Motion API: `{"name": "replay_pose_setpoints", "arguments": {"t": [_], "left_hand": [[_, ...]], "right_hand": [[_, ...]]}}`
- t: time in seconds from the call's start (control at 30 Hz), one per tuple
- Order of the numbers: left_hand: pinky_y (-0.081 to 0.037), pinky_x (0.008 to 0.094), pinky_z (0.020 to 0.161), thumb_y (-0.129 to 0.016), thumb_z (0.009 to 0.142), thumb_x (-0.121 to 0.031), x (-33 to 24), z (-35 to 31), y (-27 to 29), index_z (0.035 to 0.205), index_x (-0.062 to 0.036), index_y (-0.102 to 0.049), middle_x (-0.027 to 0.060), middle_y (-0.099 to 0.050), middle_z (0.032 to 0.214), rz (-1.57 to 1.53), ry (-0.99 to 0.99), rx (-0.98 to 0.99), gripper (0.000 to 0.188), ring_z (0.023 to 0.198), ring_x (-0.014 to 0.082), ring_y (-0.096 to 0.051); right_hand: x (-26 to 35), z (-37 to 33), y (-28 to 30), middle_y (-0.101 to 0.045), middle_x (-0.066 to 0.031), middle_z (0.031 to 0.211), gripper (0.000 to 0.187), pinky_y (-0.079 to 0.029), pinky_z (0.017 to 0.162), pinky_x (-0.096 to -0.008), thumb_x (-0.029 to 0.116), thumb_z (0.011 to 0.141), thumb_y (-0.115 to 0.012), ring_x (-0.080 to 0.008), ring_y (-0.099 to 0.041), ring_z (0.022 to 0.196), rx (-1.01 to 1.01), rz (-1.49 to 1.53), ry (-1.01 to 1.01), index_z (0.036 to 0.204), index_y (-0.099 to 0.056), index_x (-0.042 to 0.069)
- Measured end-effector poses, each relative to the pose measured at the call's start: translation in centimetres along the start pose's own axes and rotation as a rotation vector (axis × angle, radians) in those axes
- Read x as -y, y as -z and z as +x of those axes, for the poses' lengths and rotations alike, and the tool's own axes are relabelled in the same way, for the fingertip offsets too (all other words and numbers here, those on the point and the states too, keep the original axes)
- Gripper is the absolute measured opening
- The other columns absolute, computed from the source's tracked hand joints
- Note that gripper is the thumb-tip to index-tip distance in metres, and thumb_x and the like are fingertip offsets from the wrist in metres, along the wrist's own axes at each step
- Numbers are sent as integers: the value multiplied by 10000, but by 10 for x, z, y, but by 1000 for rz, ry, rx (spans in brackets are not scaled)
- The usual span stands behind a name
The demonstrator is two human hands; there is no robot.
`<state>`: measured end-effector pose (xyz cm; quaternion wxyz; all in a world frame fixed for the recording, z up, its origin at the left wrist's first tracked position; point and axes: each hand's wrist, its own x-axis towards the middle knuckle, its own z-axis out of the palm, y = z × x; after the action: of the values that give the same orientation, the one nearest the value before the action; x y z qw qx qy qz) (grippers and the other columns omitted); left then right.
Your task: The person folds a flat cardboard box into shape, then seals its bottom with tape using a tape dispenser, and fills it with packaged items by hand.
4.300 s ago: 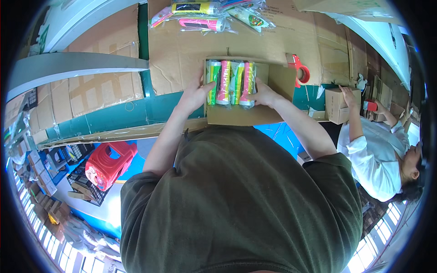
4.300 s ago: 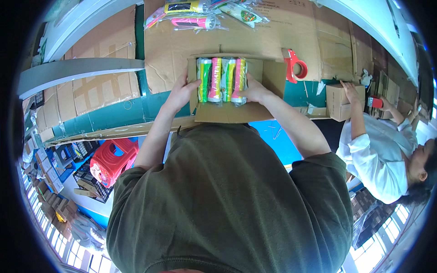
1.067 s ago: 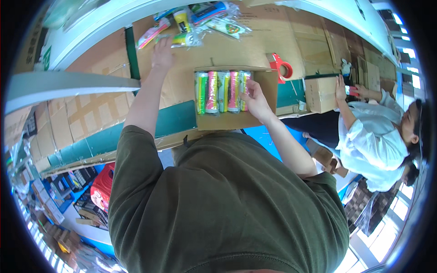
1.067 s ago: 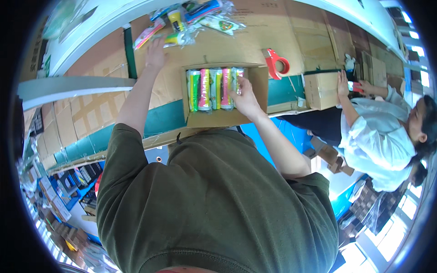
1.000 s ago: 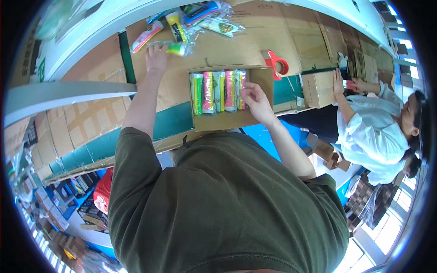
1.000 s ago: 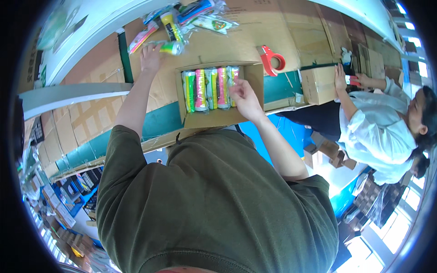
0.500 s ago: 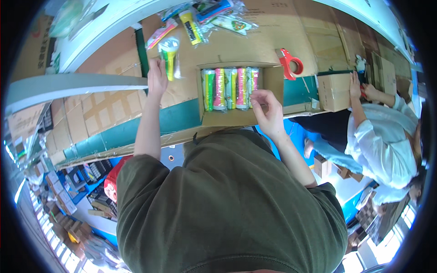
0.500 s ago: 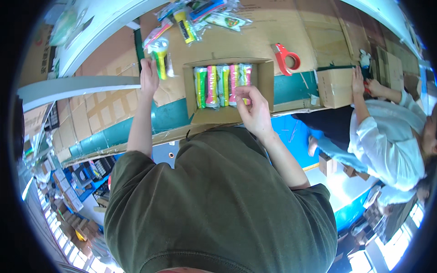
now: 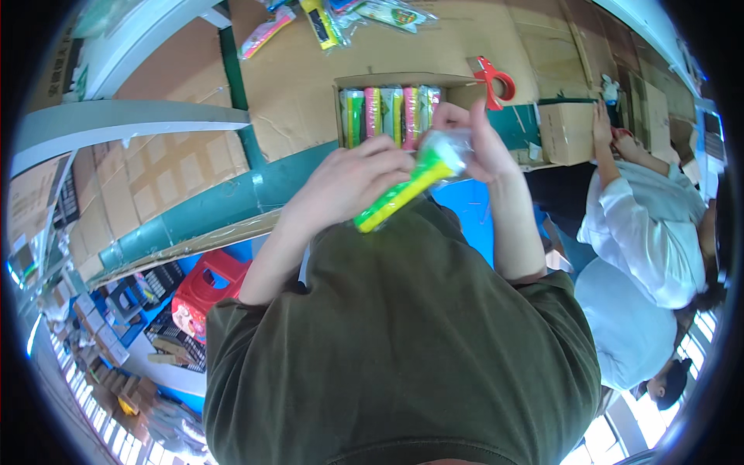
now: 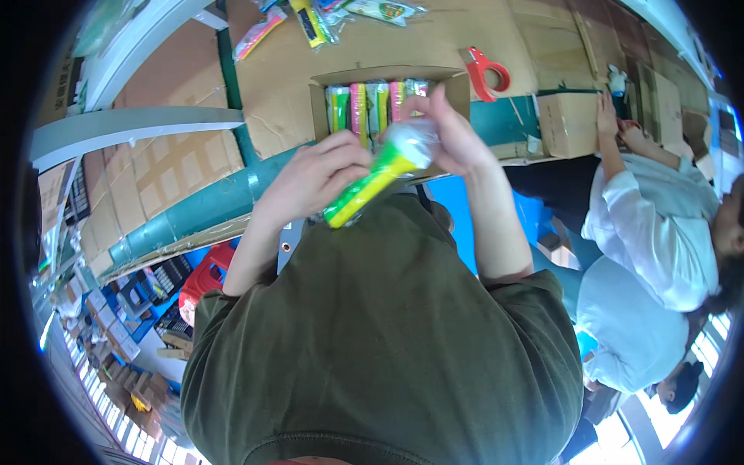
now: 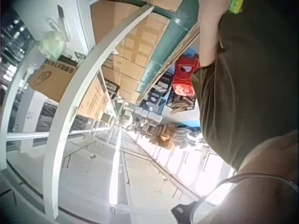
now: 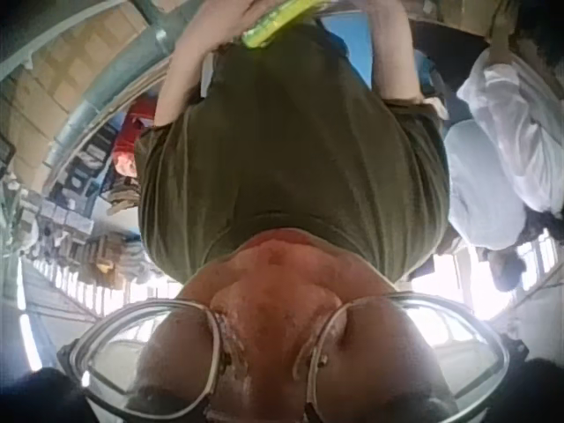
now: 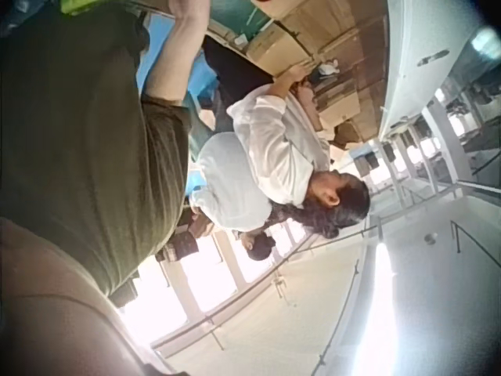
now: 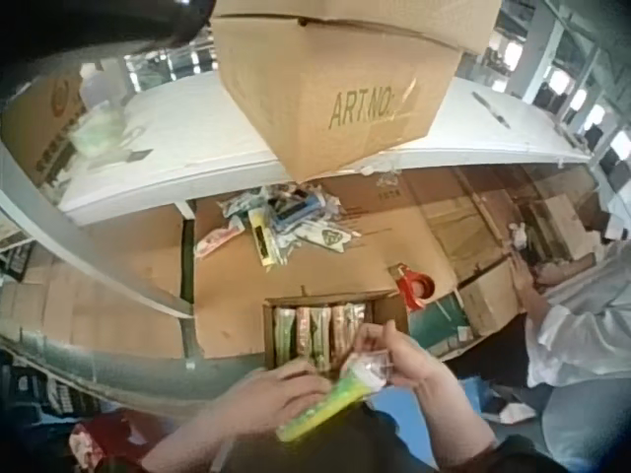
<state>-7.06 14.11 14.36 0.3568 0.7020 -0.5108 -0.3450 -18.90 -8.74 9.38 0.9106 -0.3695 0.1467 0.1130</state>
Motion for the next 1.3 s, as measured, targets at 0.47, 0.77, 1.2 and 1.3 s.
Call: {"name": "replay_pose_setpoints", "arguments": {"t": [0.47, 0.77, 1.2, 1.3], "left_hand": [[-448, 360, 867, -716, 826, -268, 46, 27, -57, 905, -132, -741, 20, -636, 966, 16, -486, 126, 160, 987, 236, -582], [-379, 468, 1074, -733, 821, -202, 121, 24, -28, 1361, -124, -440, 262, -330, 1405, 88, 59, -637, 620, 1281, 436, -418], [-421, 484, 1048, -670, 839, -139, 136, 14, -59, 1444, -181, -296, 302, -199, 1495, -119, 145, -457, 713, 1313, 483, -384], [-487, 478, 982, -676, 827, -160, 139, 19, -66, 1438, -197, -321, 291, -193, 1504, -21, 137, -497, 708, 1233, 479, -489]], "right_hand": [[-7, -86, -85, -602, -142, 1219, 656, -464, 938, -345, 356, 875, -704, -219, -594, 1103, -36, -1311, -562, 1399, -431, 70], [5, -36, -49, -575, -167, 1297, 615, -411, 1004, -334, 242, 931, -597, -234, -536, 1187, -722, -1046, -241, 1462, -374, 29], [-70, 19, 29, -539, -289, 1113, 653, -471, 910, -500, 456, 806, -729, -461, -551, 1100, -909, -1862, -372, 1266, -475, 67], [-75, 19, 42, -536, -296, 1155, 713, -485, 913, -467, 509, 798, -726, -481, -569, 1083, -932, -1617, -334, 1247, -441, 34]]}}
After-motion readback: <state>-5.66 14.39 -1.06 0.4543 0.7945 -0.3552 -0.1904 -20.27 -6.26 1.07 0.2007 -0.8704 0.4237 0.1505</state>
